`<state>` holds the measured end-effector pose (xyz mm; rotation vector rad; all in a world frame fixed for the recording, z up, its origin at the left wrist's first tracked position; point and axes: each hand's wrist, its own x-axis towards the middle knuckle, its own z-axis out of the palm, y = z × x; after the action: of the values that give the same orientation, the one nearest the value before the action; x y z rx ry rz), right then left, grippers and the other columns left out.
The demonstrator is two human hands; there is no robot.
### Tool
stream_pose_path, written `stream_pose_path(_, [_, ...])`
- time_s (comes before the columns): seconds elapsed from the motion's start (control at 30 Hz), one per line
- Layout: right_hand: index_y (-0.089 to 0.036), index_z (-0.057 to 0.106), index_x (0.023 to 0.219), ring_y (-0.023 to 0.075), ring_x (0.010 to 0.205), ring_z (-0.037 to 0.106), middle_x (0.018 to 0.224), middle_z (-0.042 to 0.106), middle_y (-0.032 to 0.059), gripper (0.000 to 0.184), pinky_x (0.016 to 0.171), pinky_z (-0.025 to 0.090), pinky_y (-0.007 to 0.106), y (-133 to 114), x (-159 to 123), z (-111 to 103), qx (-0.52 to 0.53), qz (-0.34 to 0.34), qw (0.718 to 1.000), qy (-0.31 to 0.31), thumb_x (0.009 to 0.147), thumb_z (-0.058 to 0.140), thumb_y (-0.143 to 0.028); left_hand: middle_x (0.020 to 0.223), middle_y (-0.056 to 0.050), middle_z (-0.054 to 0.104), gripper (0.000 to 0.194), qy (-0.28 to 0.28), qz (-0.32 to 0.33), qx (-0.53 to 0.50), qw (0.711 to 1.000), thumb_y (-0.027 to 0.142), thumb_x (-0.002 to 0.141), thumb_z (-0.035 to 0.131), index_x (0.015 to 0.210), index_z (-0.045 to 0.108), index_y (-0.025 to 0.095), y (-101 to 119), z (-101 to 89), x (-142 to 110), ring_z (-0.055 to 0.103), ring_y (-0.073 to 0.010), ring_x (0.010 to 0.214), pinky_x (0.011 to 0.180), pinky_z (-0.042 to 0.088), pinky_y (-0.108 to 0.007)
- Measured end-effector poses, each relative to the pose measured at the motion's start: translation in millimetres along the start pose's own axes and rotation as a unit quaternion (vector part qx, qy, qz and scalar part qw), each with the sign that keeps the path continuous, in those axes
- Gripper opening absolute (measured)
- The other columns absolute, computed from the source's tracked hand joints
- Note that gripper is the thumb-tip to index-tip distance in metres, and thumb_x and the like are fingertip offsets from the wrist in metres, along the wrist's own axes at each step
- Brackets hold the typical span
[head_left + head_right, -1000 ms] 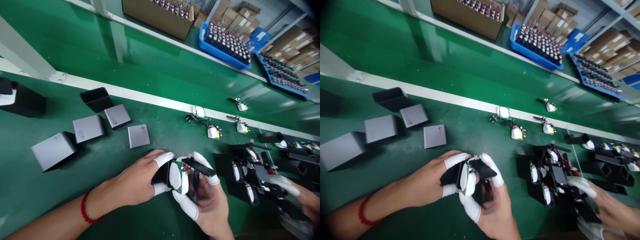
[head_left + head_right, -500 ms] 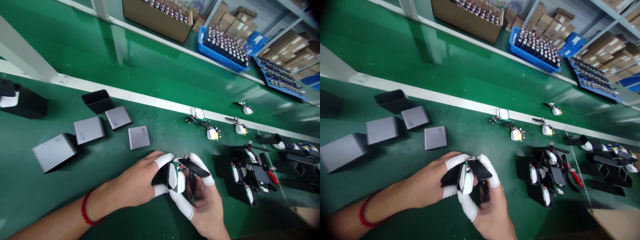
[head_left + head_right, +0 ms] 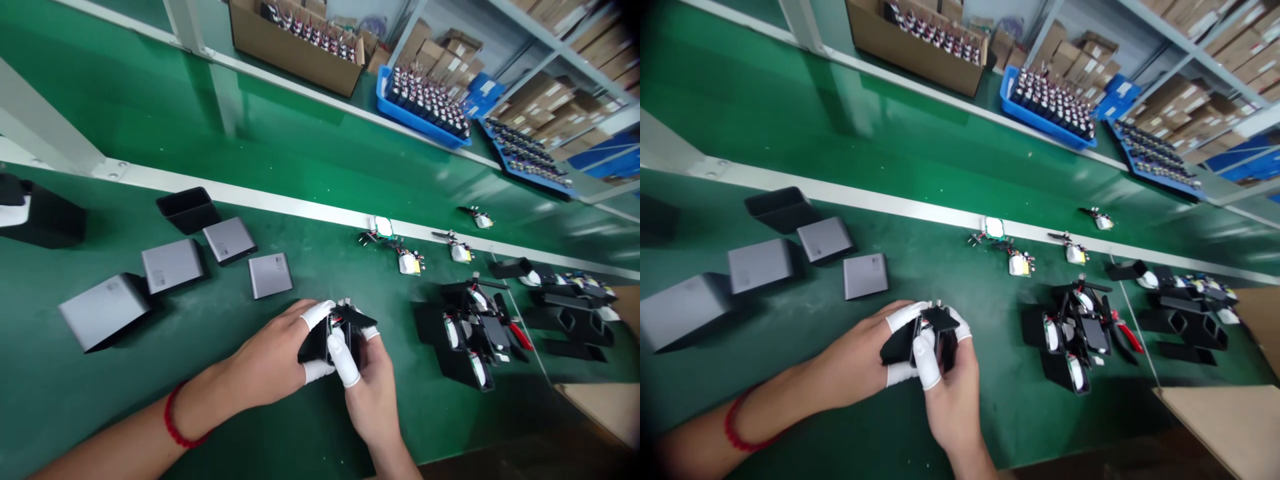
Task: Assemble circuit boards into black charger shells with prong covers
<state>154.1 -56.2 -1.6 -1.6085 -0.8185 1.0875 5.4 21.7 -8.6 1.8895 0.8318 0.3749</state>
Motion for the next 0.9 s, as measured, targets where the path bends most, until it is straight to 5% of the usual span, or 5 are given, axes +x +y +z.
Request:
stream_pose_path(0.2, [-0.021, 0.059, 0.124, 0.0261, 0.111, 0.065, 0.117, 0.07, 0.0078, 0.049, 0.102, 0.05, 0.041, 9, -3, -12, 0.064, 0.038, 0.997, 0.004, 0.084, 0.072, -0.046, 0.147, -0.011, 0.051, 0.072, 0.008, 0.019, -0.013, 1.0, 0.033, 0.084, 0.068, 0.147, 0.035, 0.023, 4, -5.6, -4, 0.05, -0.0294, 0.135, 0.113, 0.043, -0.044])
stream_pose_path(0.53, [-0.017, 0.063, 0.111, 0.0241, 0.099, 0.067, 0.106, 0.073, 0.008, 0.042, 0.091, 0.051, 0.037, -6, 5, 14, 0.033, -0.003, 0.999, 0.016, 0.086, 0.068, -0.049, 0.136, -0.014, 0.058, 0.037, 0.026, 0.078, -0.035, 0.996, 0.024, 0.098, 0.04, 0.133, 0.051, 0.017, 8, -7.2, -2, 0.05, -0.0242, 0.133, 0.114, 0.041, -0.043])
stream_pose_path(0.63, [-0.019, 0.065, 0.102, 0.0161, 0.078, 0.063, 0.087, 0.07, 0.0011, 0.036, 0.072, 0.052, 0.027, -4, 4, 9, 0.094, 0.028, 0.995, 0.035, 0.082, 0.073, -0.047, 0.136, -0.014, 0.058, 0.039, 0.028, 0.078, -0.019, 0.996, 0.025, 0.099, 0.039, 0.136, 0.048, 0.016, 8, -5.7, -3, 0.048, -0.0249, 0.134, 0.114, 0.04, -0.043])
stream_pose_path(0.77, [-0.021, 0.065, 0.091, 0.0073, 0.048, 0.039, 0.058, 0.05, -0.0078, 0.033, 0.043, 0.032, 0.018, -3, 1, 3, 0.152, 0.092, 0.982, 0.069, 0.08, 0.074, -0.051, 0.139, -0.014, 0.057, 0.041, 0.027, 0.076, -0.007, 0.997, 0.026, 0.1, 0.037, 0.14, 0.044, 0.016, 8, -5.0, -5, 0.047, -0.0244, 0.135, 0.115, 0.04, -0.043])
stream_pose_path(0.9, [-0.019, 0.067, 0.101, 0.0159, 0.076, 0.061, 0.083, 0.068, 0.0005, 0.038, 0.072, 0.051, 0.027, -4, 4, 10, 0.067, 0.01, 0.996, 0.053, 0.079, 0.075, -0.049, 0.142, -0.016, 0.054, 0.044, 0.032, 0.081, -0.005, 0.996, 0.025, 0.1, 0.037, 0.141, 0.043, 0.014, 7, -4.6, -4, 0.047, -0.0254, 0.136, 0.115, 0.04, -0.045])
